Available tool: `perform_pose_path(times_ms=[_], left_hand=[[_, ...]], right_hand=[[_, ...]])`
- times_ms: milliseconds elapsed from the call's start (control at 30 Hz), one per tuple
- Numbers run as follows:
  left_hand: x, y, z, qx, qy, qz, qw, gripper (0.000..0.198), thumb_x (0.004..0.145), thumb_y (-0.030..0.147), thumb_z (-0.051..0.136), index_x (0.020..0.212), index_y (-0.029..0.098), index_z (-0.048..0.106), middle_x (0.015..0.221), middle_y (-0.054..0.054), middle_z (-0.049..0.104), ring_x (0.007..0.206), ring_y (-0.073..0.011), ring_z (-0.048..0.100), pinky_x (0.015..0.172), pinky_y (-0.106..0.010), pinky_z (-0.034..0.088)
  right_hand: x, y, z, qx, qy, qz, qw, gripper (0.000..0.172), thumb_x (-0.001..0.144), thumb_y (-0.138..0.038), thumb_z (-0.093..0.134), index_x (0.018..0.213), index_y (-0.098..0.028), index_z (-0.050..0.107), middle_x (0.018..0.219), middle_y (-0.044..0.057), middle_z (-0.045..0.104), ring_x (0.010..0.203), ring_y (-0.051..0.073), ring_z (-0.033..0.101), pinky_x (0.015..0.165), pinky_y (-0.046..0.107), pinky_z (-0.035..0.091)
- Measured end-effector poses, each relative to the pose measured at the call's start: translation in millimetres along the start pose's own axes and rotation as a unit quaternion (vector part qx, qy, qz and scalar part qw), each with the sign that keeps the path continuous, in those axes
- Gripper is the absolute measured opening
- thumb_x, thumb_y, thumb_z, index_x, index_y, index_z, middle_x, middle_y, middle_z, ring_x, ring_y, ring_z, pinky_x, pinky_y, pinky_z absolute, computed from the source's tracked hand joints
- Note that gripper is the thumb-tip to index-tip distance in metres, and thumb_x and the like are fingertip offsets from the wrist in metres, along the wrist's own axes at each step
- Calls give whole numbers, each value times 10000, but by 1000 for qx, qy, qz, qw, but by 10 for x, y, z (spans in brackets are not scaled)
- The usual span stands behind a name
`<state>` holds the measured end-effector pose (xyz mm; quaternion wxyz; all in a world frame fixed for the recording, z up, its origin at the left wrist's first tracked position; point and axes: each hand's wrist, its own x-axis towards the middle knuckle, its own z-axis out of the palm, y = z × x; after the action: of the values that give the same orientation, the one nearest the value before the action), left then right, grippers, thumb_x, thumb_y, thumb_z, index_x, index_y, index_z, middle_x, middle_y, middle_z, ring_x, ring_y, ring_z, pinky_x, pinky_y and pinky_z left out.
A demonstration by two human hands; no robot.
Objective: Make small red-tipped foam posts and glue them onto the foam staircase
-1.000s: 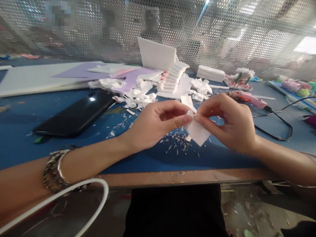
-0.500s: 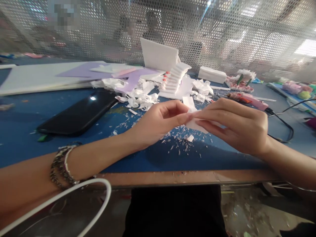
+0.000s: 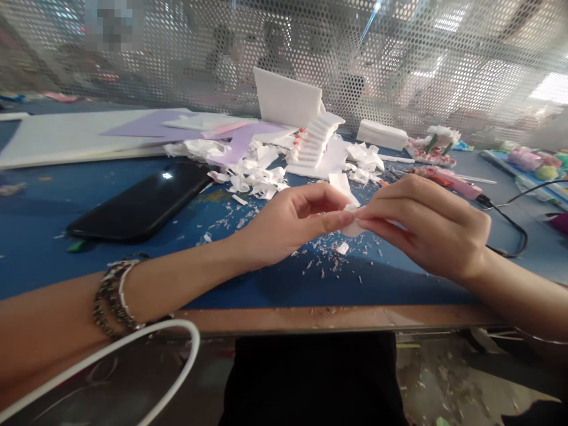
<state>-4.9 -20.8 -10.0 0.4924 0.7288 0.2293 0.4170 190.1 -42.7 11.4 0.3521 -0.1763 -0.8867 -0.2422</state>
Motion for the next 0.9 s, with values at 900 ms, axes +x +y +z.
perform_pose_path(times_ms=[900], left_hand=[[-78, 37, 38, 189, 38, 100, 976, 183, 827, 223, 575, 971, 209, 687, 914, -8, 677, 822, -105, 594, 698, -171, 464]], right_hand=[[1, 24, 107, 136, 8, 131, 982, 46, 819, -181, 574, 777, -165, 562, 716, 12, 574, 626, 84, 522, 593, 228, 443]])
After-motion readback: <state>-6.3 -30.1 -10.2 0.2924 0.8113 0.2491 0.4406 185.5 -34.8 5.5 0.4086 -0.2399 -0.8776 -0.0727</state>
